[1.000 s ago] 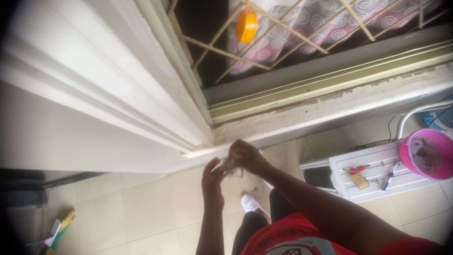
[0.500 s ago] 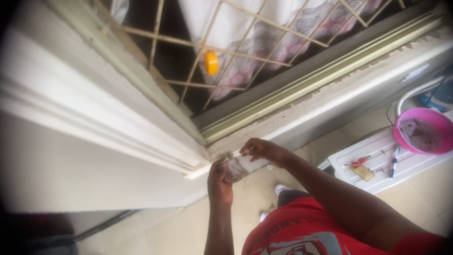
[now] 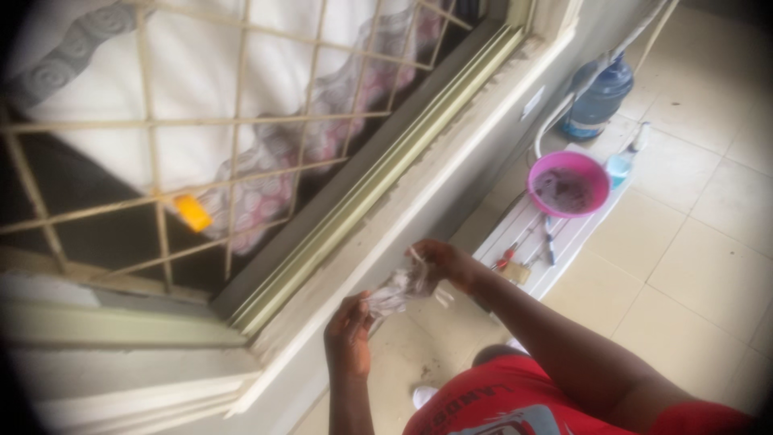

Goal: The person repeatedly wipes the metal window frame and sill with a cloth, dipping the cloth into a pink bucket of soapy water to rinse it between sections. The person cleans along the horizontal and vertical edges of the frame, focusing on the lower sections and corners.

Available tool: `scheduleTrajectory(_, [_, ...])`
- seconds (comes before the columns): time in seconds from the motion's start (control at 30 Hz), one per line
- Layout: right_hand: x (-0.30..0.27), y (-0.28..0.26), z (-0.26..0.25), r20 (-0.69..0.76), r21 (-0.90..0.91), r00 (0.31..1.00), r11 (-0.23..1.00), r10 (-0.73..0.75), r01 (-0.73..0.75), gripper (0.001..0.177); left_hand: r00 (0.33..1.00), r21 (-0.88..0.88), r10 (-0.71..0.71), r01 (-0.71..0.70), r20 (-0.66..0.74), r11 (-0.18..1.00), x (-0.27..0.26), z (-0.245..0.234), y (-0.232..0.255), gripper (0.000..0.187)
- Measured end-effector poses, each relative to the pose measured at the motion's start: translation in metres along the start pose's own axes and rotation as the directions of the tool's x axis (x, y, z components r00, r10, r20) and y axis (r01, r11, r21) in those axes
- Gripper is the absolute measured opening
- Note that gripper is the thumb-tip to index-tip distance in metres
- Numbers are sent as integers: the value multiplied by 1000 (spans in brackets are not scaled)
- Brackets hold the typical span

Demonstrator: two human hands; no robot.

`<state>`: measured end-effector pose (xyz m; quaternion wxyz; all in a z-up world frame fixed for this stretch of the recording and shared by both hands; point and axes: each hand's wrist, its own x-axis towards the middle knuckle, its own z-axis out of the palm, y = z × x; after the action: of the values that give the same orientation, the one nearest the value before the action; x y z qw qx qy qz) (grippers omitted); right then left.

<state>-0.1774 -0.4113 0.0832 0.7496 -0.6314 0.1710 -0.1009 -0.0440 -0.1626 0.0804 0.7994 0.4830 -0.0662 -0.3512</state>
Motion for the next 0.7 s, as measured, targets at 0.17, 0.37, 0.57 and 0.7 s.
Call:
scheduleTrajectory(0.17, [-55, -3, -120, -178, 362, 968, 926, 179, -104, 50, 996, -141, -79, 85, 46, 986, 27, 83, -61, 26])
scheduleTrajectory(0.37, [-105, 16, -240, -247, 673, 960, 736, 130, 73, 37, 980, -129, -147, 164, 132, 978, 51, 183, -133, 39])
scheduleTrajectory(0.57, [-141, 21, -297, -408, 757, 898, 611, 165, 231, 36, 960, -331, -170, 239, 223, 913, 50, 239, -165, 51])
scheduleTrajectory(0.7, [-152, 24, -313, -442, 737, 895, 590, 51, 330, 37, 968, -413, -218, 250, 124, 876, 46, 252, -169, 40])
